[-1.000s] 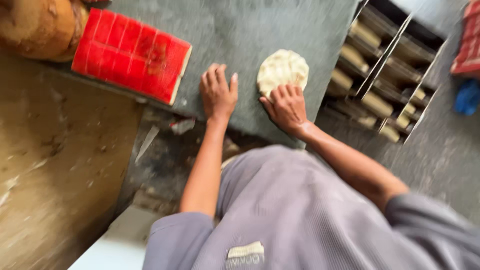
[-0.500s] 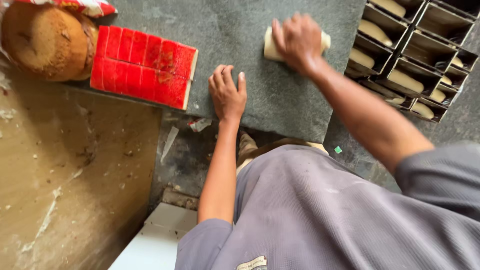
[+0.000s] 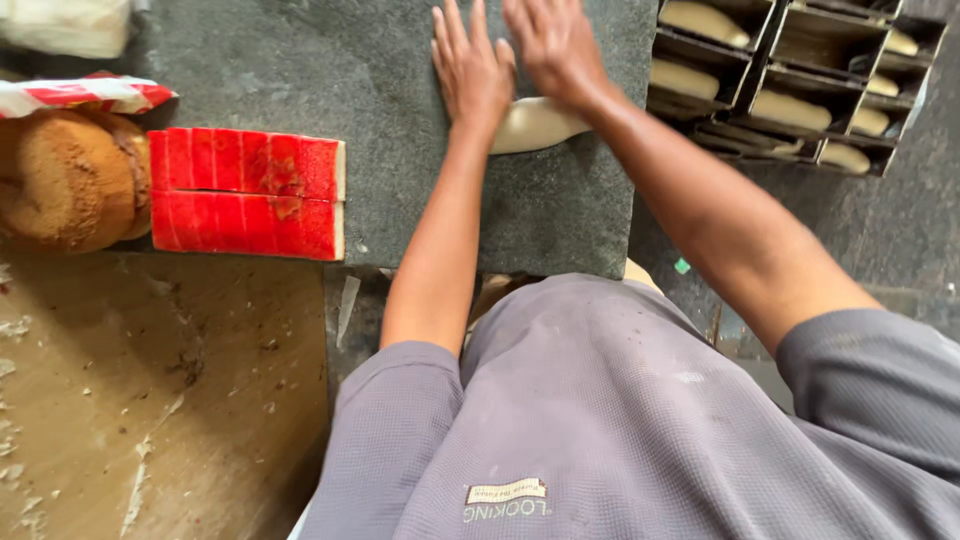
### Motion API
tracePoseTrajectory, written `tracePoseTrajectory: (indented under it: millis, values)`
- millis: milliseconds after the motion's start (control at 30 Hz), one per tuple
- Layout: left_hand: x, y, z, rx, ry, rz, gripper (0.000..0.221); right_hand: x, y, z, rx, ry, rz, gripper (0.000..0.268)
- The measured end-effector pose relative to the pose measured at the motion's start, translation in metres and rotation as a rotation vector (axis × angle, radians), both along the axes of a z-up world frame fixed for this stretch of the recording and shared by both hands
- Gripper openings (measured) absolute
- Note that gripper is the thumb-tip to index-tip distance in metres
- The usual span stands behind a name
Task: The person shapes portions of dough by hand on a counter and places them into individual metal baking molds on a rack.
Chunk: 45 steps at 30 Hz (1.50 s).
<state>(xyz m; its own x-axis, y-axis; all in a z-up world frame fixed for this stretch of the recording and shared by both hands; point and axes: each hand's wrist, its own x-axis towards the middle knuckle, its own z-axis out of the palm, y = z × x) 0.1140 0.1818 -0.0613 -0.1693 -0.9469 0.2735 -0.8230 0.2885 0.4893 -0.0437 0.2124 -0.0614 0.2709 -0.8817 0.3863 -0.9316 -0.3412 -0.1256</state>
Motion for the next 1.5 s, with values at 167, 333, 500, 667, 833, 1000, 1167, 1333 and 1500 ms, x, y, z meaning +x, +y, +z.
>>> tracePoseTrajectory:
  millis: [167,333,500,667,833,1000,1167,1333,1500]
  values:
    - [0.028,0.138,0.008,0.106,0.002,-0.264,0.059,0.036,0.136,0.034,0.316,-0.311,-0.087,0.067]
    - [0.016,0.126,0.022,0.139,-0.219,-0.117,0.061,0.041,0.119,0.050,0.325,-0.227,-0.160,0.068]
    - [0.004,0.086,0.017,0.098,-0.216,-0.023,0.061,0.032,0.081,0.047,0.284,-0.235,-0.170,0.065]
    - [0.018,0.084,0.000,-0.042,0.264,-0.058,0.045,0.027,0.081,0.031,0.235,-0.374,-0.102,0.063]
    - [0.063,0.111,0.021,-0.154,0.460,0.183,0.025,-0.028,0.092,0.018,0.122,-1.190,-0.448,0.045]
    - [0.069,0.151,0.019,0.046,0.198,0.083,0.026,-0.031,0.151,0.027,0.200,-0.613,-0.480,0.027]
    - [0.078,0.128,0.002,0.382,0.822,0.017,0.026,-0.031,0.149,0.047,0.504,-1.389,-0.284,0.017]
    - [0.125,0.114,0.015,0.501,1.257,0.017,0.040,-0.078,0.154,0.094,0.653,-1.714,-0.288,0.018]
    - [0.083,0.143,0.015,0.319,0.696,0.104,0.048,-0.038,0.151,0.070,0.517,-1.453,-0.350,0.020]
